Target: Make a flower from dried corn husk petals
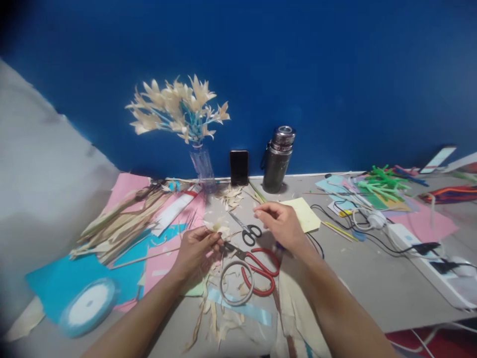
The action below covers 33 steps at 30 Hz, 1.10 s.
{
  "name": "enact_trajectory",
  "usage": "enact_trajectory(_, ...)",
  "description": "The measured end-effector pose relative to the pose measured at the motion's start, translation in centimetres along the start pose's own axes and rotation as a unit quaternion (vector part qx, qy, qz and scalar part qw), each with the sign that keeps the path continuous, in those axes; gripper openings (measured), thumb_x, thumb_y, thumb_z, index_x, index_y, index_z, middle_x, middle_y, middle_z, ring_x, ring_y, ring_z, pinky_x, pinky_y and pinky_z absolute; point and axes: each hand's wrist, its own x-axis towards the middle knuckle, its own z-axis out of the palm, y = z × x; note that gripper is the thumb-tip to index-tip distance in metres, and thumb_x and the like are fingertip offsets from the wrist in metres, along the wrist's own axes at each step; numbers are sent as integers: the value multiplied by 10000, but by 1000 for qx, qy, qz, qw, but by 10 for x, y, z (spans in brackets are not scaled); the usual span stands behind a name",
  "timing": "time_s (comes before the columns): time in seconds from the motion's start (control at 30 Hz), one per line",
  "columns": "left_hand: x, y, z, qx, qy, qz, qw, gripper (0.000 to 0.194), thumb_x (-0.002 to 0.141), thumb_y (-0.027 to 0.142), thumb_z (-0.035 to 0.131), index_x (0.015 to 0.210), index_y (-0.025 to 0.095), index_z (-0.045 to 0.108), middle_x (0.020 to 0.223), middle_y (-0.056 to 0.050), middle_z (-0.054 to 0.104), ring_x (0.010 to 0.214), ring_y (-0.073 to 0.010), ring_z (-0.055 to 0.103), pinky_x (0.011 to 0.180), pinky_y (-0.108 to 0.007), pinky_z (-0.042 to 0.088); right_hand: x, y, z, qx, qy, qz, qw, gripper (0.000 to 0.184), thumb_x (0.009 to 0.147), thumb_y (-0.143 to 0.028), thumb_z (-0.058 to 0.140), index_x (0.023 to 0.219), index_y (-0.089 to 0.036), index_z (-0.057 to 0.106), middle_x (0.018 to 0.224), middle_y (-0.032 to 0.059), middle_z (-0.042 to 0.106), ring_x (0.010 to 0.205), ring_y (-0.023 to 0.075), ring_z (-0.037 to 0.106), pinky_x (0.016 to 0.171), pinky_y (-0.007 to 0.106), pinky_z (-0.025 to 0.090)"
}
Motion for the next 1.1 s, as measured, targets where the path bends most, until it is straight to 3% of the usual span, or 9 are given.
enact_trajectory(0.07,2,1,-1,-2,9,2,1000,264,674,309,839,718,125,655,638,-42,668,490,-98,540,412,-195,438,-1,1,-27,-119,-27,-19,992,298,864,-445,588,892,-194,745,741,36,708,618,163,587,592,273,425)
enact_trajectory(0.17,3,5,-1,-7,13,8,1000,248,696,303,819,709,122,650,621,-34,657,470,-93,529,412,-197,438,-13,19,-58,-321,-22,-20,947,253,881,-383,559,908,-209,741,944,71,746,796,219,647,717,312,428)
enact_trajectory(0.3,3,15,2,4,21,1,1000,279,707,341,813,701,119,643,580,-15,623,449,-84,519,426,-197,447,-35,60,-68,-427,-55,40,902,314,868,-361,565,1063,-164,713,1033,140,732,924,277,665,752,319,428)
enact_trajectory(0.37,2,19,4,8,22,-2,1000,297,703,362,816,705,125,638,570,-11,615,445,-86,518,413,-192,438,-42,75,-66,-434,-61,36,898,343,843,-337,588,1127,-171,686,1095,147,716,998,288,653,788,317,427)
enact_trajectory(0.63,4,13,10,8,25,-22,999,334,684,407,828,689,135,634,623,-36,652,456,-76,518,393,-165,357,-48,103,-58,-449,-59,27,891,286,766,-268,612,1027,-205,711,1090,147,719,997,320,656,847,365,439)
enact_trajectory(0.77,15,15,29,14,-34,7,999,352,642,407,856,694,111,673,684,-86,701,533,-101,589,517,-206,440,-48,115,-56,-415,-43,8,909,376,753,-237,576,1108,-228,699,1135,146,715,1029,318,659,859,367,461)
enact_trajectory(0.83,23,20,43,46,-73,4,996,390,668,447,833,764,86,724,743,-131,725,590,-128,633,561,-225,460,-48,113,-56,-385,-38,13,922,361,758,-244,563,1091,-243,702,1119,127,722,1017,310,662,854,362,465)
enact_trajectory(0.93,38,22,66,28,-91,-6,995,400,602,440,873,734,101,704,989,-174,740,768,-198,700,638,-266,509,-51,97,-61,-328,-59,41,942,319,797,-267,529,1067,-261,698,1038,86,734,936,283,668,786,341,466)
enact_trajectory(1.1,71,1,102,-18,-179,-34,983,405,564,396,904,674,116,633,1007,-151,728,894,-213,697,813,-325,536,-44,77,-74,-228,-127,50,964,281,805,-220,492,999,-200,695,955,60,728,863,236,643,757,303,442)
